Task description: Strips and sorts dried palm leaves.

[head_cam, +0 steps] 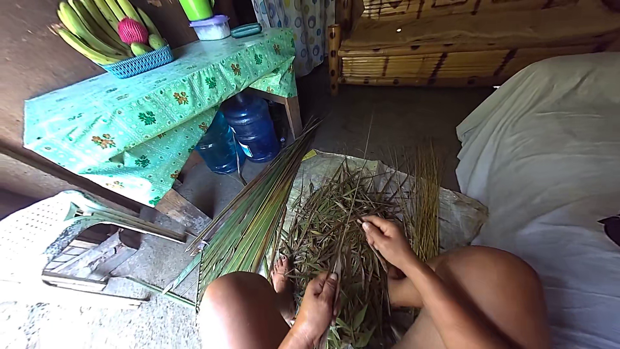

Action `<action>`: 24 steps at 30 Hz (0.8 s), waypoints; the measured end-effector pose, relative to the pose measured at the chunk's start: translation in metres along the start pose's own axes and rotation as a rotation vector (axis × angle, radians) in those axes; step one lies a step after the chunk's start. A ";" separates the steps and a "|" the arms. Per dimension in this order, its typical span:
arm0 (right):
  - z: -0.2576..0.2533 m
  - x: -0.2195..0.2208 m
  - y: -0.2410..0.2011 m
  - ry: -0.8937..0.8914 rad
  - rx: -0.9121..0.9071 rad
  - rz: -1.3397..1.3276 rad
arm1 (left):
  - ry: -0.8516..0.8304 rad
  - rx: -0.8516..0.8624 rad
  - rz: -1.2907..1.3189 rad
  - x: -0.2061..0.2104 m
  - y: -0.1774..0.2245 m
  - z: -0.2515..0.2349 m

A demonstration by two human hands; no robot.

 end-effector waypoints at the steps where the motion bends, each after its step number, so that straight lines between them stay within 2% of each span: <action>1: 0.005 0.010 -0.002 -0.071 0.072 -0.158 | -0.014 -0.003 -0.002 0.001 0.000 -0.001; 4: 0.020 0.042 -0.006 -0.190 0.203 -0.470 | -0.076 -0.029 -0.014 0.007 0.000 -0.004; 8: 0.004 0.027 -0.005 -0.065 0.124 -0.398 | -0.139 -0.089 0.042 0.009 -0.010 0.003; 10: -0.001 0.016 -0.005 -0.050 0.076 -0.314 | -0.106 -0.076 0.035 0.005 -0.011 0.003; 13: 0.018 0.030 -0.023 -0.222 -0.057 -0.187 | 0.047 -0.046 0.005 -0.008 -0.004 -0.003; 16: 0.050 0.065 -0.047 -0.438 -0.304 -0.038 | 0.134 -0.043 0.018 -0.015 0.000 -0.006; 19: 0.055 0.073 -0.056 -0.395 -0.500 0.155 | 0.129 -0.041 0.080 -0.014 -0.001 -0.005; 21: 0.040 0.057 -0.049 -0.265 -0.464 0.292 | 0.095 -0.041 0.091 -0.011 0.000 -0.003; 24: 0.009 0.018 -0.019 -0.110 -0.168 0.336 | 0.075 -0.046 0.066 -0.008 -0.004 -0.001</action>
Point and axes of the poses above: each hand's wrist, its own z-axis away from the middle knuckle, its own x-axis out of the palm, y = z × x, the point moved 9 cm from there along -z, towards the middle knuckle, and after that the axes turned 14 degrees about -x, right-handed, at the moved point
